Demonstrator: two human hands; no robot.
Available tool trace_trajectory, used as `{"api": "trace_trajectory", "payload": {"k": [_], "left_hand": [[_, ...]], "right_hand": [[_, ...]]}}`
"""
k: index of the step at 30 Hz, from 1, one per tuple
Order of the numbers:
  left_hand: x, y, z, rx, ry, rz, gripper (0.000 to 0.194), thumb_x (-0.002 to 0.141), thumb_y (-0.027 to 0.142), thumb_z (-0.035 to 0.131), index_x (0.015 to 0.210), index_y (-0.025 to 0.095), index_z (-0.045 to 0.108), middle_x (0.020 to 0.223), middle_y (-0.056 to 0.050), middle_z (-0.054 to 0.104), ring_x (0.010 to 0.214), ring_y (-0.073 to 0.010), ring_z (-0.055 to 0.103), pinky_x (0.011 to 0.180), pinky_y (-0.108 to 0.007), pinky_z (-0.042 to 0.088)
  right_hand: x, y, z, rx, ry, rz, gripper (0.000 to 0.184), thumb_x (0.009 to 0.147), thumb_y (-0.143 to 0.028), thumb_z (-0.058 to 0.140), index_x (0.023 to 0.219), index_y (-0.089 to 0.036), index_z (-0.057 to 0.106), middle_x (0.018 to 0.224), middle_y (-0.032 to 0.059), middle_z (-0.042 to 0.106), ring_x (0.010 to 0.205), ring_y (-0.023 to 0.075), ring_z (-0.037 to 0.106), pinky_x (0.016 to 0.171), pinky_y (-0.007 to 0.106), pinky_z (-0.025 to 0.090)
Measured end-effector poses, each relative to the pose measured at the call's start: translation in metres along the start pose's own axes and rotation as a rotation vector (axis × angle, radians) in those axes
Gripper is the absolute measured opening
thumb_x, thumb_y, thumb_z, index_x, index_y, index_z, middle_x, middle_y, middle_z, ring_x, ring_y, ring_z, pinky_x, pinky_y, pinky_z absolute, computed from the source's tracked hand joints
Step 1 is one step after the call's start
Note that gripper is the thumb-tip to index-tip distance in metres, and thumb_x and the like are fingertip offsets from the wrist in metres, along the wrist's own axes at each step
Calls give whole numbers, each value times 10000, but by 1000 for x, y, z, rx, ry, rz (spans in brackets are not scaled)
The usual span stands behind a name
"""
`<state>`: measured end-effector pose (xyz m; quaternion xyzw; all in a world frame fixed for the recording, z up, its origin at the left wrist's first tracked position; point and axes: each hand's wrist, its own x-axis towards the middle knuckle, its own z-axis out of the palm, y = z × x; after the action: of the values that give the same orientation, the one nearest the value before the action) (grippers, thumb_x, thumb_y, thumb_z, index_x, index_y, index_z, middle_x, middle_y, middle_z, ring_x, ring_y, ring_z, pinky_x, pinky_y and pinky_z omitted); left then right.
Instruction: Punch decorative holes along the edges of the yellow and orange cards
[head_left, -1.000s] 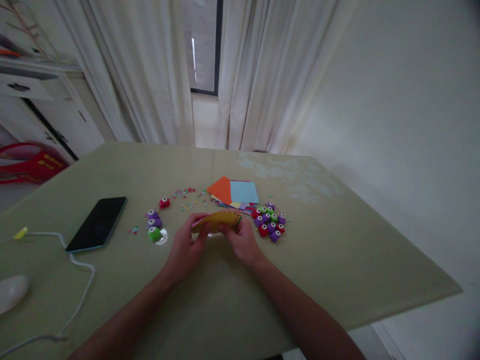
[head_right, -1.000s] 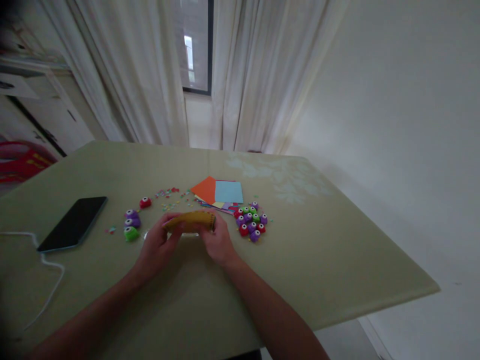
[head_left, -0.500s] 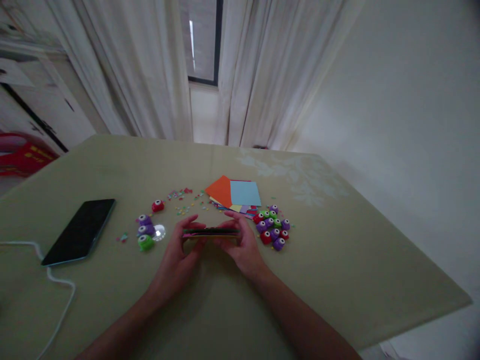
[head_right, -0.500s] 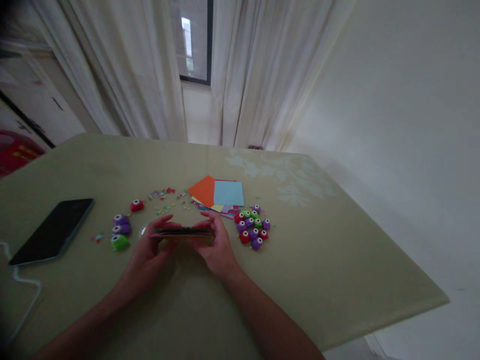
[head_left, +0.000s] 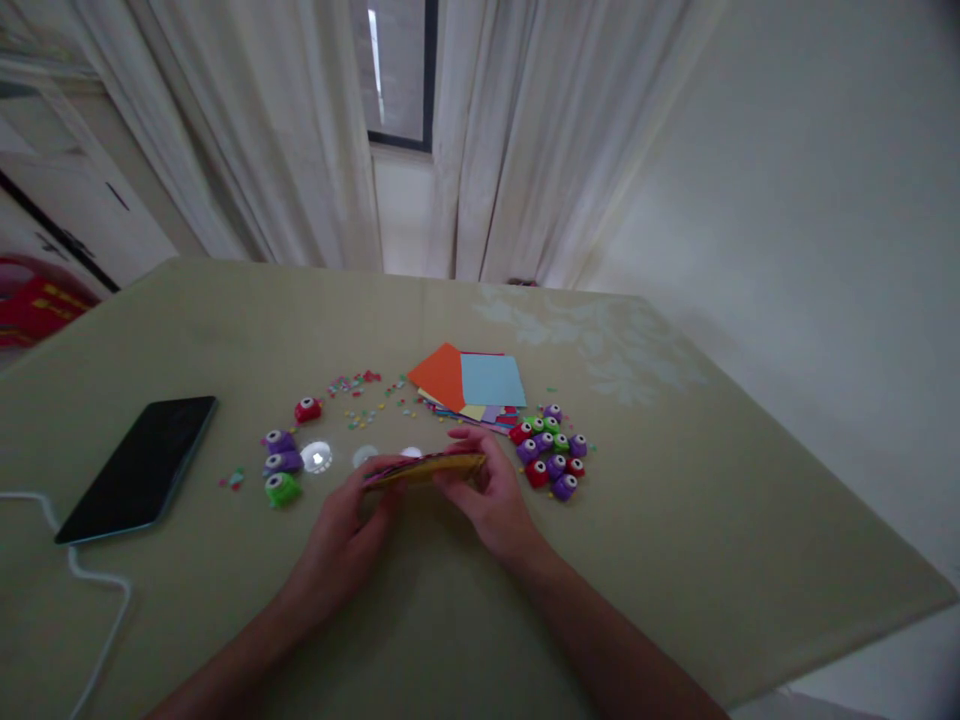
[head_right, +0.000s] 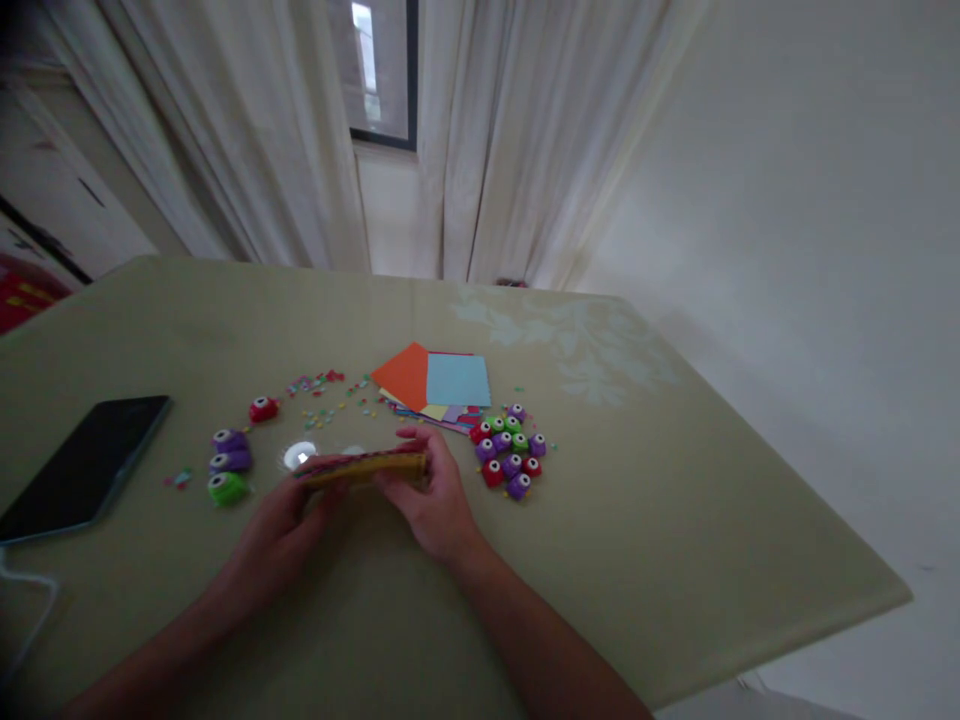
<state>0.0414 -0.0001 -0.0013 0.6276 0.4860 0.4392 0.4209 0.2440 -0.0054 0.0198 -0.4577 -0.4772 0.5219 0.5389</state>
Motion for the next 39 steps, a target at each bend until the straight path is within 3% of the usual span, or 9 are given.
{"api": "trace_trajectory", "payload": {"k": [6, 13, 16, 20, 25, 30, 33, 36, 39], "left_hand": [[-7, 8, 4, -322, -140, -249, 473, 991, 559, 696, 1352, 252, 687, 1208, -110, 800, 964, -323, 789, 787, -445, 693], [-11, 14, 7, -282, -62, -181, 450, 971, 601, 708, 1238, 240, 729, 1173, -108, 804, 970, -318, 786, 847, -435, 690], [-6, 12, 3, -319, -87, -267, 437, 946, 636, 719, 1173, 263, 734, 1084, -94, 818, 859, -318, 793, 728, -449, 694], [0, 19, -2, -328, -101, -340, 468, 885, 733, 727, 1053, 296, 742, 908, -74, 816, 690, -312, 768, 522, -419, 634], [-2, 27, -5, -313, -87, -389, 501, 854, 795, 706, 971, 311, 763, 727, -54, 770, 682, -336, 764, 461, -402, 593], [-8, 15, -6, -335, -44, -466, 528, 877, 784, 698, 1038, 291, 795, 808, -64, 800, 709, -326, 775, 479, -382, 597], [-7, 12, -6, -369, 2, -401, 543, 913, 760, 688, 1092, 260, 802, 928, -83, 826, 769, -305, 783, 538, -365, 616], [-5, 18, -7, -438, 37, -232, 545, 965, 708, 666, 1108, 200, 805, 1004, -112, 832, 818, -272, 783, 716, -386, 657], [-3, 25, -8, -431, 43, -146, 539, 995, 666, 658, 1108, 157, 798, 981, -128, 834, 798, -247, 773, 747, -379, 647]], "right_hand": [[-8, -6, 5, 230, -65, 151, 465, 894, -537, 837, 1238, -280, 658, 1164, 50, 792, 959, 268, 785, 896, 442, 674], [-14, 3, 4, 178, -51, 190, 521, 836, -619, 866, 1179, -257, 718, 1093, 55, 811, 1009, 302, 791, 946, 467, 670], [-11, 2, 1, 155, -12, 239, 503, 806, -631, 885, 1087, -242, 734, 1011, 49, 814, 925, 303, 800, 859, 456, 684], [-7, -5, -2, 163, -10, 207, 476, 784, -601, 912, 1057, -240, 765, 965, 40, 813, 840, 283, 795, 844, 454, 681], [-6, -13, -7, 156, 31, 160, 459, 799, -608, 894, 1049, -241, 777, 952, 41, 813, 810, 269, 777, 797, 425, 675], [-7, -13, -14, 3, 71, 104, 388, 847, -601, 852, 890, -227, 760, 842, 36, 783, 739, 230, 723, 630, 323, 595], [-7, -20, -18, -110, 93, 38, 355, 854, -568, 847, 888, -222, 778, 834, 46, 782, 724, 228, 705, 599, 314, 568], [-3, -39, -43, -159, 288, -62, 372, 852, -565, 842, 964, -214, 792, 889, 65, 794, 751, 235, 718, 624, 325, 589], [10, -67, -106, -248, 579, -188, 440, 845, -589, 826, 1029, -193, 781, 944, 86, 795, 762, 227, 721, 623, 319, 584]]}}
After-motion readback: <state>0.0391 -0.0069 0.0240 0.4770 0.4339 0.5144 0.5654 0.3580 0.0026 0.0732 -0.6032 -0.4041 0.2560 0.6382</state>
